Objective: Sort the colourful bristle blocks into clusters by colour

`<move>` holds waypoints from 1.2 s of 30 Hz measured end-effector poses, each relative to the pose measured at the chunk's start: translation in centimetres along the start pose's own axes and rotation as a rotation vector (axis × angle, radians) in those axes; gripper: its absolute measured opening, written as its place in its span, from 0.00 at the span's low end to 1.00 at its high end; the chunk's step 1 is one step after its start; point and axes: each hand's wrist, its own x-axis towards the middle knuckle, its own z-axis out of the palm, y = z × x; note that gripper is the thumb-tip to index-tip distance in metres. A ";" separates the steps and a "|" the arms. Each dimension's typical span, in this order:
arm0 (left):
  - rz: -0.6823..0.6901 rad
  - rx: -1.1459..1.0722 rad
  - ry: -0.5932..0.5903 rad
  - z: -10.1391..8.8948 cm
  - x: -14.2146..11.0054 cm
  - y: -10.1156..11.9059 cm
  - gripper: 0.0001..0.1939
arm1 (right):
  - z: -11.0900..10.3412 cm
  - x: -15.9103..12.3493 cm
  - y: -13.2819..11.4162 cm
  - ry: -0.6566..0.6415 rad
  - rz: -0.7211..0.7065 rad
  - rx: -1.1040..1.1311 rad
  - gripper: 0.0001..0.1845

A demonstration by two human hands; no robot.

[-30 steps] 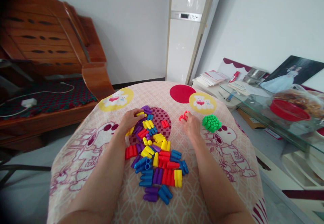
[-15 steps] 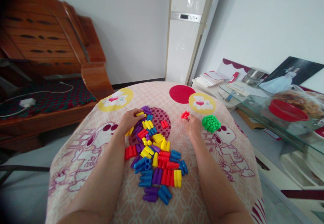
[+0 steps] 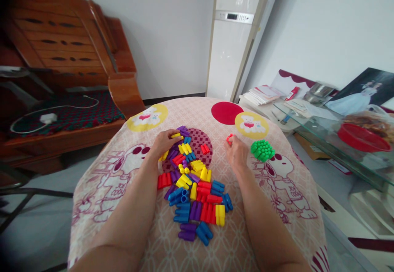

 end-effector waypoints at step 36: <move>0.040 -0.081 -0.001 0.4 0.4 -0.8 0.19 | -1.4 -3.3 -8.2 -0.331 -0.301 0.598 0.08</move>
